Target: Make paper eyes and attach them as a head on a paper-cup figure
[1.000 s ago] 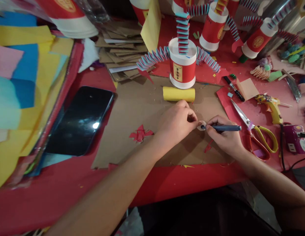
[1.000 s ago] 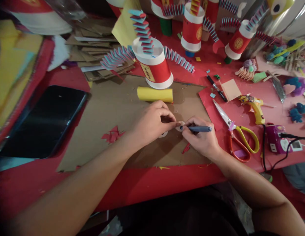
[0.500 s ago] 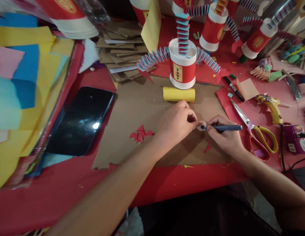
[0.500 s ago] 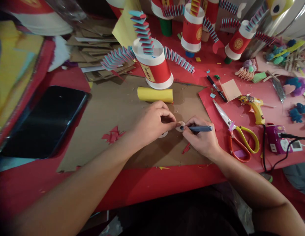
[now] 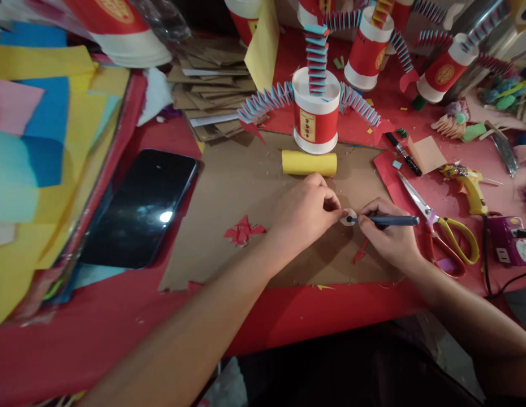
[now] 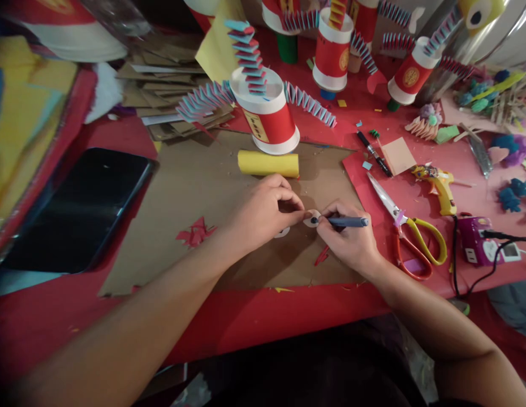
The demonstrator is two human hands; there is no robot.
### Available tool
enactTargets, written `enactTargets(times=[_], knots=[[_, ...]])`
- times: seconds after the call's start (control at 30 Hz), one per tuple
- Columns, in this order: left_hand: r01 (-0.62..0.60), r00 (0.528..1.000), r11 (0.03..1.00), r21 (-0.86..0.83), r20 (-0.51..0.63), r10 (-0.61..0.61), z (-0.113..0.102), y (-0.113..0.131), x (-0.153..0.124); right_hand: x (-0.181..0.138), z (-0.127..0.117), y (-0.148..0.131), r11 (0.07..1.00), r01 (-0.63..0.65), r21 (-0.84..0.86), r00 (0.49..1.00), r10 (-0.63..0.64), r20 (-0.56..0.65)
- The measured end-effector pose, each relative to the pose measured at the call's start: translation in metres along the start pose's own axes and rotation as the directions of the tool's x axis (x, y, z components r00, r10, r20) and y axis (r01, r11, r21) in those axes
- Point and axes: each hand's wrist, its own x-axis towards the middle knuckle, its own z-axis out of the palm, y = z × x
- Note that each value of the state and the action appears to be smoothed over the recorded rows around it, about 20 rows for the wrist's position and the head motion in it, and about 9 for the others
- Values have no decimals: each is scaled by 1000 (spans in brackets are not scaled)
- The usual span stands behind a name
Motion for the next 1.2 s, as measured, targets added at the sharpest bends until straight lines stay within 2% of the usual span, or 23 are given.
enactTargets(times=[0.73,0.97,1.2], knots=[[-44,999,998,-33,-14,43,1,-5,0,1,0,-1,999,-38,6,999,38,-2],[-6,1000,1000,-15,9,6,0,-2,0,0,-1,-1,1000,-29,3,999,29,-13],[-34,999,999,-29,1,34,0,-4,0,2,-1,-4,981,-84,177,996,89,-20]])
